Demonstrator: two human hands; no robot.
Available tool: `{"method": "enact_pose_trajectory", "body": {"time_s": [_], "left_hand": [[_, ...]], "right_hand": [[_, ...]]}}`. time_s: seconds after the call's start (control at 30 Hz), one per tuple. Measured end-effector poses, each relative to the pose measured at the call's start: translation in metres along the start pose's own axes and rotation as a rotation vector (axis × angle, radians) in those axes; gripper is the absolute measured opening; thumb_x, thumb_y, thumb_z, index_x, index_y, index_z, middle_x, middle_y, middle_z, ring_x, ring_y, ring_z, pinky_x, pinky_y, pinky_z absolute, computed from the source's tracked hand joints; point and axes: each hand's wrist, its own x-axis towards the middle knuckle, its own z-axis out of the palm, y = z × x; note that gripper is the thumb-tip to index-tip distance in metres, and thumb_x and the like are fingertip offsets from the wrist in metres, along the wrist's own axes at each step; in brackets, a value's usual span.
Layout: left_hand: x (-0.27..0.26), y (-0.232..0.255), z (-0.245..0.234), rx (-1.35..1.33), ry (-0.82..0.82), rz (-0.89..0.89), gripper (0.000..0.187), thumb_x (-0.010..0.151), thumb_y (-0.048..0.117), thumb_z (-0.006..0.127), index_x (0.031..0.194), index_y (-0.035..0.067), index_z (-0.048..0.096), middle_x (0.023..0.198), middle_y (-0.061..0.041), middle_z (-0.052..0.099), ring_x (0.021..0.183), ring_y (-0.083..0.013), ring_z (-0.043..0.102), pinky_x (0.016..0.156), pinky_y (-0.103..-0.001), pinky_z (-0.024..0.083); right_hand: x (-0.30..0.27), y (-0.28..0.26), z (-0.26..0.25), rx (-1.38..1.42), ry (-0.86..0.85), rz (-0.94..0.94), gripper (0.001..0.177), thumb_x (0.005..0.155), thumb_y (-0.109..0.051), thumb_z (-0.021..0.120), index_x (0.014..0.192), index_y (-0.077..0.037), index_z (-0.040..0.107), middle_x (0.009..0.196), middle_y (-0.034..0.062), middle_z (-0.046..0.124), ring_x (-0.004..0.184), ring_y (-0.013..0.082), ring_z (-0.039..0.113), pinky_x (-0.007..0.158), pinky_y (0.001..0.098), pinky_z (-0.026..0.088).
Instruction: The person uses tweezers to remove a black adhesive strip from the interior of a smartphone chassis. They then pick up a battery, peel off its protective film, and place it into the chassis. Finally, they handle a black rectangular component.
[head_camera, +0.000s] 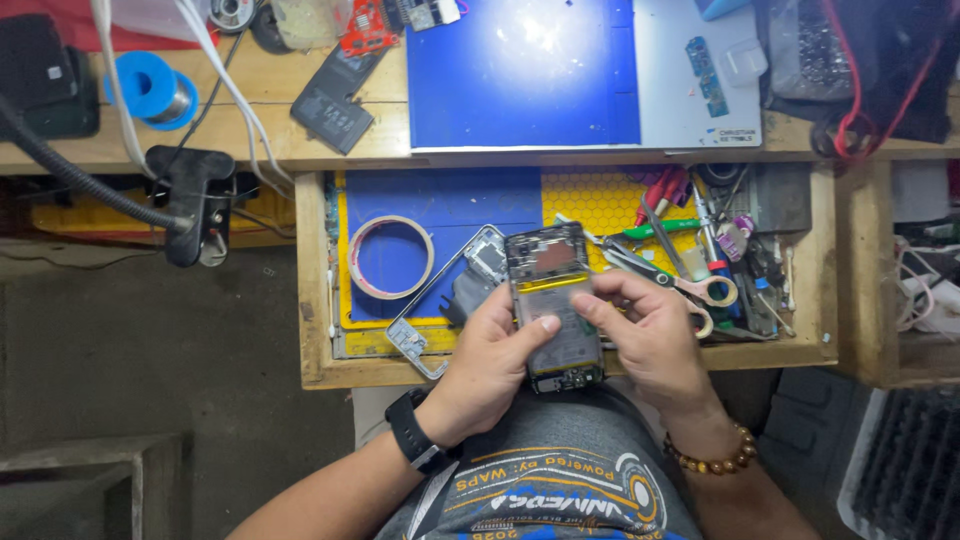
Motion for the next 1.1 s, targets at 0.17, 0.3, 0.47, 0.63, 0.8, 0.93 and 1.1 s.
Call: {"method": "enact_pose_trajectory", "body": {"time_s": [0.17, 0.3, 0.47, 0.63, 0.8, 0.93, 1.1], "left_hand": [[0.004, 0.0, 0.004, 0.211, -0.022, 0.005, 0.037, 0.1, 0.004, 0.06, 0.136, 0.0, 0.055, 0.122, -0.007, 0.069, 0.111, -0.011, 0.064, 0.099, -0.03, 0.054], [0.0, 0.004, 0.007, 0.289, 0.038, -0.026, 0.03, 0.102, 0.01, 0.061, 0.13, -0.001, 0.062, 0.114, -0.005, 0.072, 0.101, -0.0088, 0.066, 0.09, -0.028, 0.056], [-0.001, 0.011, 0.002, 0.298, 0.028, -0.024, 0.029, 0.102, 0.013, 0.062, 0.127, -0.001, 0.064, 0.112, -0.005, 0.073, 0.098, -0.0084, 0.066, 0.088, -0.028, 0.056], [-0.002, 0.018, 0.0, 0.305, 0.016, -0.065, 0.032, 0.098, 0.013, 0.064, 0.128, 0.001, 0.063, 0.114, -0.004, 0.073, 0.1, -0.0072, 0.066, 0.09, -0.028, 0.057], [-0.007, 0.035, -0.004, 0.525, 0.074, -0.079, 0.03, 0.097, 0.017, 0.065, 0.123, 0.001, 0.068, 0.107, -0.004, 0.076, 0.095, -0.0076, 0.069, 0.085, -0.028, 0.058], [-0.007, 0.038, -0.006, 0.55, 0.064, 0.017, 0.03, 0.098, 0.017, 0.064, 0.123, 0.0, 0.068, 0.11, -0.004, 0.077, 0.098, -0.0072, 0.069, 0.088, -0.027, 0.058], [-0.01, 0.035, -0.006, 0.581, 0.011, 0.055, 0.033, 0.098, 0.018, 0.066, 0.126, 0.0, 0.064, 0.112, -0.004, 0.074, 0.1, -0.0062, 0.067, 0.089, -0.026, 0.057]], "right_hand": [[-0.008, 0.009, -0.015, -0.059, 0.07, -0.081, 0.011, 0.094, 0.0, 0.074, 0.103, 0.004, 0.07, 0.096, 0.0027, 0.071, 0.086, 0.0066, 0.064, 0.077, 0.0225, 0.052], [-0.008, 0.003, -0.014, 0.061, 0.068, -0.013, 0.01, 0.095, -0.002, 0.071, 0.103, 0.004, 0.07, 0.096, 0.0051, 0.073, 0.085, 0.008, 0.066, 0.075, 0.0235, 0.052], [-0.002, -0.003, -0.007, 0.032, -0.041, 0.01, 0.015, 0.095, -0.004, 0.069, 0.107, 0.005, 0.071, 0.098, 0.008, 0.076, 0.086, 0.0084, 0.068, 0.078, 0.0238, 0.055], [0.001, 0.0, -0.001, 0.027, -0.066, -0.046, 0.016, 0.098, -0.004, 0.07, 0.108, 0.009, 0.071, 0.099, 0.0101, 0.076, 0.089, 0.0101, 0.068, 0.081, 0.0254, 0.055], [-0.005, -0.01, 0.013, 0.039, -0.121, 0.031, 0.03, 0.096, -0.012, 0.062, 0.121, 0.002, 0.068, 0.11, 0.0058, 0.075, 0.099, 0.0079, 0.069, 0.089, 0.0237, 0.056], [-0.018, -0.006, 0.025, 0.094, -0.24, 0.003, 0.037, 0.091, -0.006, 0.071, 0.126, 0.001, 0.06, 0.114, 0.0057, 0.071, 0.105, 0.0092, 0.067, 0.092, 0.0251, 0.055], [-0.018, 0.007, 0.022, 0.032, -0.179, 0.002, 0.029, 0.093, 0.002, 0.071, 0.121, 0.007, 0.066, 0.105, 0.0088, 0.073, 0.096, 0.0115, 0.068, 0.087, 0.0266, 0.054]]}}
